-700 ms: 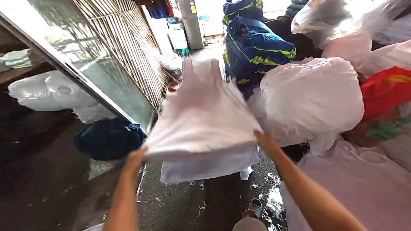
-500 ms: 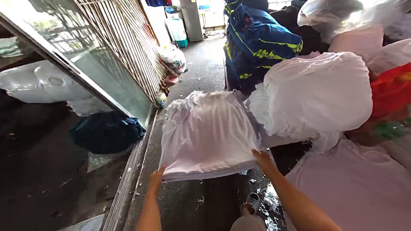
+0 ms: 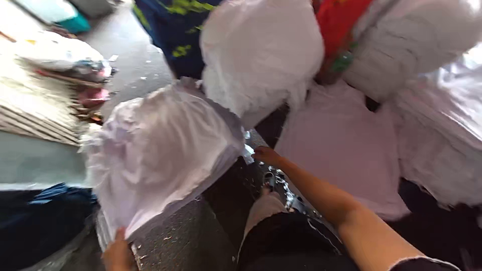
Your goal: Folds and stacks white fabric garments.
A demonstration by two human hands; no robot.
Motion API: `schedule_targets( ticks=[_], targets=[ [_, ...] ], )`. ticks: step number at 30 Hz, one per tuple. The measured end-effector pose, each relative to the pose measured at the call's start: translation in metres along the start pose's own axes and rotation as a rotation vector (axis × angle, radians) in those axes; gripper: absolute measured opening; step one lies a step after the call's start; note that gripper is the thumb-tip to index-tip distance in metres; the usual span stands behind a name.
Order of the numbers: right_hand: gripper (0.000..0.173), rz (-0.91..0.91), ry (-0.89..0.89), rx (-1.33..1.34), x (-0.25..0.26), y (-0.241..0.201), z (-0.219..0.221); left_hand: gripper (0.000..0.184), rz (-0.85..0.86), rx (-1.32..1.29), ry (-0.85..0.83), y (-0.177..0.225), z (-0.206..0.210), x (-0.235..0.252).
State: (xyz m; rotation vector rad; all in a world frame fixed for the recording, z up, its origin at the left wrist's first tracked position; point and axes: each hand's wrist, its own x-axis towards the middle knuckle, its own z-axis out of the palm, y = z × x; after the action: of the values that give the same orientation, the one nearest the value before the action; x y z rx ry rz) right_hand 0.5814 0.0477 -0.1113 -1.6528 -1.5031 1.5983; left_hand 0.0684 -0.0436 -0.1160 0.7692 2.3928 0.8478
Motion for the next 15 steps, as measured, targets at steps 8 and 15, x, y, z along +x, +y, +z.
schedule_targets(
  ticks=[8,15],
  targets=[
    [0.033,0.365,0.495,0.132,-0.193,0.203,-0.134,0.049,-0.093,0.291,0.083,0.002,0.086,-0.096],
    [0.034,0.767,0.997,0.306,-0.36,0.314,-0.166,0.045,0.183,0.13,-1.125,0.034,0.276,-0.24]
  ],
)
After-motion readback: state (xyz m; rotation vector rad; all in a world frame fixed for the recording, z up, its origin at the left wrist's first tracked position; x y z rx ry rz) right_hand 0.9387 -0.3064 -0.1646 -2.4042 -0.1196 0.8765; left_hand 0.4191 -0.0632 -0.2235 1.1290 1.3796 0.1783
